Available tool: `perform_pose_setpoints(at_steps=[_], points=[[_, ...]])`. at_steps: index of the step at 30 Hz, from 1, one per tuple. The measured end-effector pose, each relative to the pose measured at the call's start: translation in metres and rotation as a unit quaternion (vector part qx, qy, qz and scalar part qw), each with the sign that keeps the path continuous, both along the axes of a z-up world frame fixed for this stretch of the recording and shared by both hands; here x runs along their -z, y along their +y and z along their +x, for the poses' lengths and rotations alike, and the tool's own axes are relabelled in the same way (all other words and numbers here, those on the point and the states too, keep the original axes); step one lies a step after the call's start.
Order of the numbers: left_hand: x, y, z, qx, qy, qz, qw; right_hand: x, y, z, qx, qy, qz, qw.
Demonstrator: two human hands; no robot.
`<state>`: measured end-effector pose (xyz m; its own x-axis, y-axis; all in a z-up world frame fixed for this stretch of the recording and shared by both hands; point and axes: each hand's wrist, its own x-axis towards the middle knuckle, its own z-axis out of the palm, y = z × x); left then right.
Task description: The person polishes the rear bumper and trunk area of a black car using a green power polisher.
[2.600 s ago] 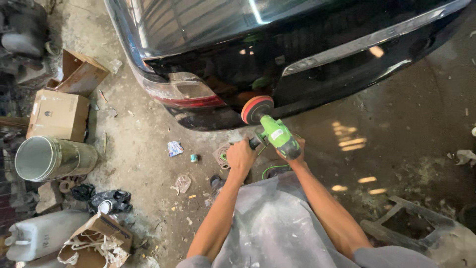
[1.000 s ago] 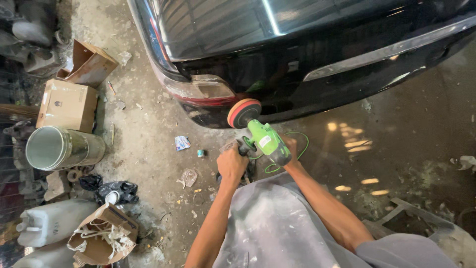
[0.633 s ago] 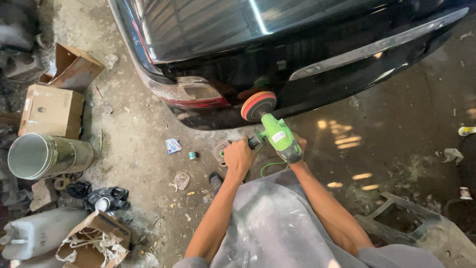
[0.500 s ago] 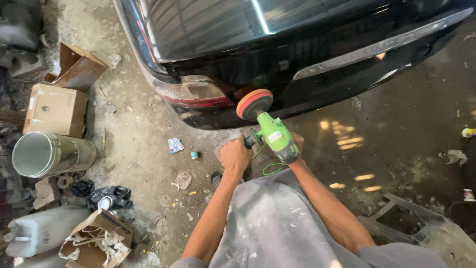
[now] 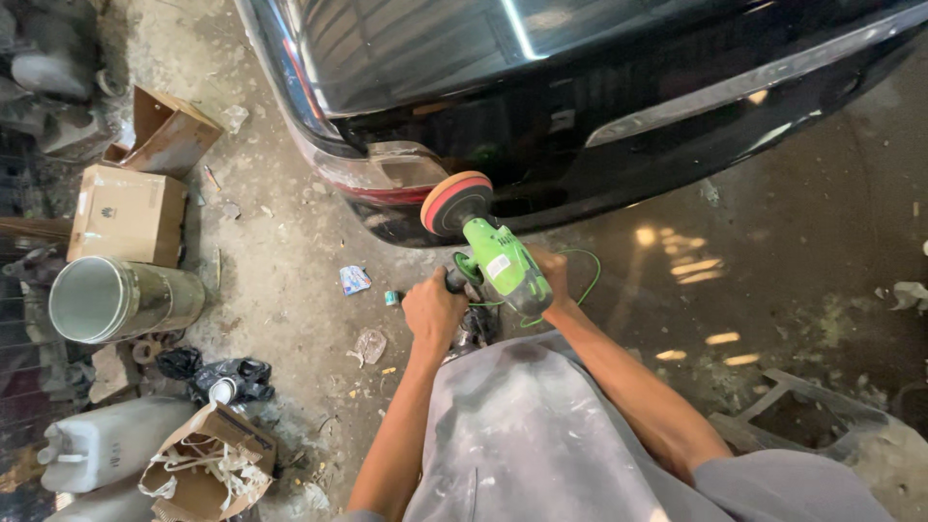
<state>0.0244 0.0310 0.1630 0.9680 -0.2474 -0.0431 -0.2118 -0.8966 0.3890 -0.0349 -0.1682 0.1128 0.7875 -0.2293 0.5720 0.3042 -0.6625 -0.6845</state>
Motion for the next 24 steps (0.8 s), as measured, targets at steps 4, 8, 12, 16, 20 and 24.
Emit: perform_pose_setpoints(at_steps=[4, 8, 12, 16, 20, 24], points=[[0.025, -0.009, -0.002, -0.003, 0.027, -0.03, 0.999, 0.004, -0.011, -0.008, 0.021, 0.031, -0.04, 0.999], [0.071, -0.016, -0.013, -0.015, 0.026, -0.088, 0.996, 0.018, -0.019, -0.02, 0.018, 0.035, -0.052, 0.998], [0.119, -0.022, -0.02, -0.012, 0.032, -0.15, 0.988, 0.034, -0.031, -0.019, 0.007, 0.113, -0.094, 0.989], [0.144, -0.04, -0.023, -0.015, 0.093, -0.11, 0.989, 0.044, -0.048, -0.028, 0.005, 0.124, -0.098, 0.987], [0.136, -0.06, -0.025, -0.001, 0.107, -0.093, 0.99, 0.049, -0.067, -0.038, 0.041, 0.091, -0.099, 0.99], [0.122, -0.073, -0.025, 0.0, 0.07, -0.099, 0.993, 0.045, -0.076, -0.041, 0.052, 0.08, -0.104, 0.99]])
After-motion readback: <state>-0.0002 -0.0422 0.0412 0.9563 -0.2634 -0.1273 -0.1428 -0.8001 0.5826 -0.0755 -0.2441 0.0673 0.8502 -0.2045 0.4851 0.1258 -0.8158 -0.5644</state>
